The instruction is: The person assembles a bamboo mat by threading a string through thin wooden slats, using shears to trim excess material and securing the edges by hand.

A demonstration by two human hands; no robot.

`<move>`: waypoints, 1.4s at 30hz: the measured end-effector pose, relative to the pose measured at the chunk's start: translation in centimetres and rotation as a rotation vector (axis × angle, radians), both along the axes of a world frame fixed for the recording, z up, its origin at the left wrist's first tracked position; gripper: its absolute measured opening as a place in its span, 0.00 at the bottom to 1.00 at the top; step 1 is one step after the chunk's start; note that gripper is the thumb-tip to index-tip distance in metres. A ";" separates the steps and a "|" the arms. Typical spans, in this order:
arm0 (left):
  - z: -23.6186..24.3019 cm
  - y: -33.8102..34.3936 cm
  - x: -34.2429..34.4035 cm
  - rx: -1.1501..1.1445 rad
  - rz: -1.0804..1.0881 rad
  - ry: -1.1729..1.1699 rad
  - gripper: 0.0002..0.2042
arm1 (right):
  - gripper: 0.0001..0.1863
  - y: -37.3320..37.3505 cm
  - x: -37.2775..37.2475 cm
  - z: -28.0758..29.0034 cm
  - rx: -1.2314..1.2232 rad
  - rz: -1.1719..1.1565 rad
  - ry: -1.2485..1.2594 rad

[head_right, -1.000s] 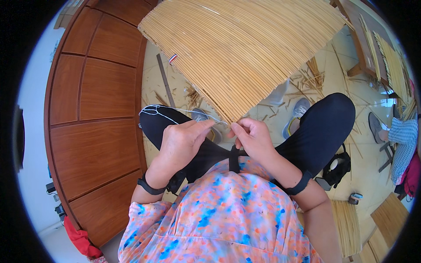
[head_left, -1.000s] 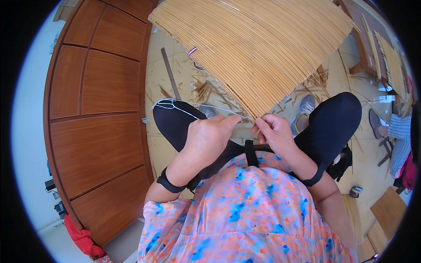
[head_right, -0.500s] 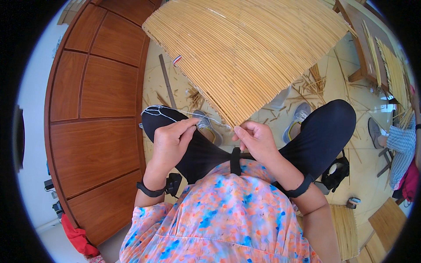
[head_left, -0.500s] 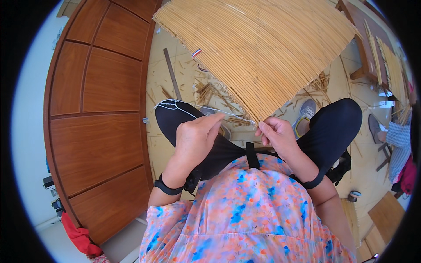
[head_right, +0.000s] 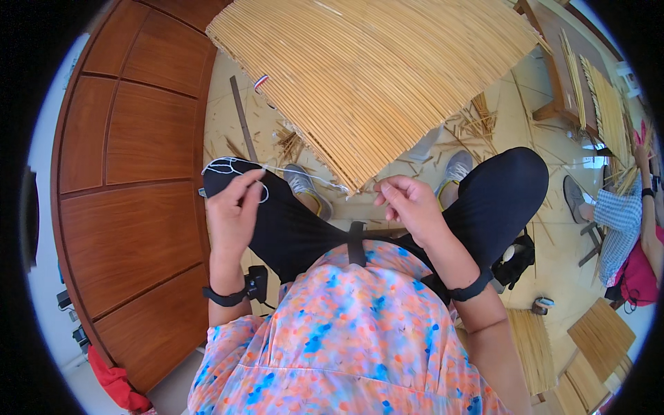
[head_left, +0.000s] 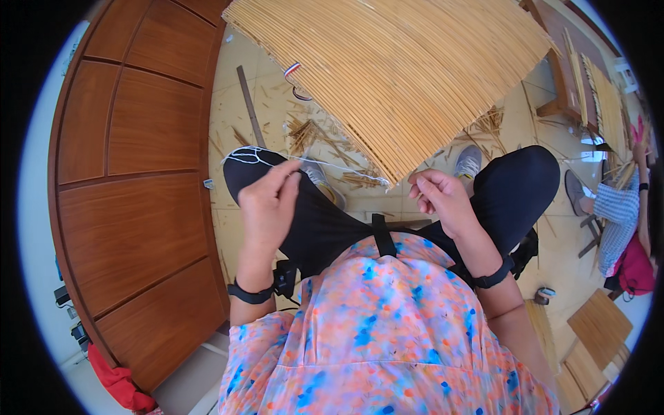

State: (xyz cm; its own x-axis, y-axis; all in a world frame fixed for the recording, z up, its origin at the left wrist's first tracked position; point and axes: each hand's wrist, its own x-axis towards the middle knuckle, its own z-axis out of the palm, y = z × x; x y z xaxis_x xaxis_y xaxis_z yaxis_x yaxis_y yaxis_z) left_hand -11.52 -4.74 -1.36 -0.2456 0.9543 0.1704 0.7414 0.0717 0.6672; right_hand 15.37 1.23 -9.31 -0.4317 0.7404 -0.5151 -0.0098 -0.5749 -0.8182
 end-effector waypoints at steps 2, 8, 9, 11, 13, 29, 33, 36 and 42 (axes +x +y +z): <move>0.1 -0.3 -1.5 0.042 0.058 0.046 0.08 | 0.11 0.3 0.4 -0.2 -0.042 -0.050 -0.018; -1.0 -0.5 -5.7 0.147 0.217 0.131 0.08 | 0.09 3.3 0.9 -1.8 -0.285 -0.213 -0.099; -1.1 -0.4 -6.2 0.136 0.261 0.149 0.08 | 0.09 3.9 0.7 -2.1 -0.291 -0.216 -0.106; -1.5 -0.5 -6.5 0.120 0.307 0.161 0.08 | 0.09 5.1 0.1 -2.5 -0.377 -0.218 -0.164; -1.5 -0.9 -6.7 0.141 0.285 0.196 0.09 | 0.10 5.8 0.2 -4.5 -0.394 -0.195 -0.158; -1.9 -0.9 -6.4 0.168 0.263 0.224 0.04 | 0.07 8.1 1.0 -17.3 -0.398 -0.095 -0.562; -2.6 0.1 -6.9 0.246 0.271 0.269 0.04 | 0.11 9.0 2.2 -21.5 -0.296 -0.019 -0.621; -4.0 -0.1 -7.7 0.271 0.283 0.265 0.04 | 0.16 9.4 2.0 -22.6 -0.049 0.269 -0.861; -5.5 -0.3 -8.3 0.287 0.334 0.303 0.06 | 0.16 11.5 5.0 -21.0 0.462 1.051 -1.039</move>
State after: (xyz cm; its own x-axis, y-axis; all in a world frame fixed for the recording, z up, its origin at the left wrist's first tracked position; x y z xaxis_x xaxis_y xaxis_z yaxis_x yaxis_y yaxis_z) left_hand -19.85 -5.03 -6.89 -0.4272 0.7371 0.5236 0.8720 0.1829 0.4540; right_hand 20.35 12.72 -30.30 -0.4512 0.5171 -0.7274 0.8884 0.3381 -0.3106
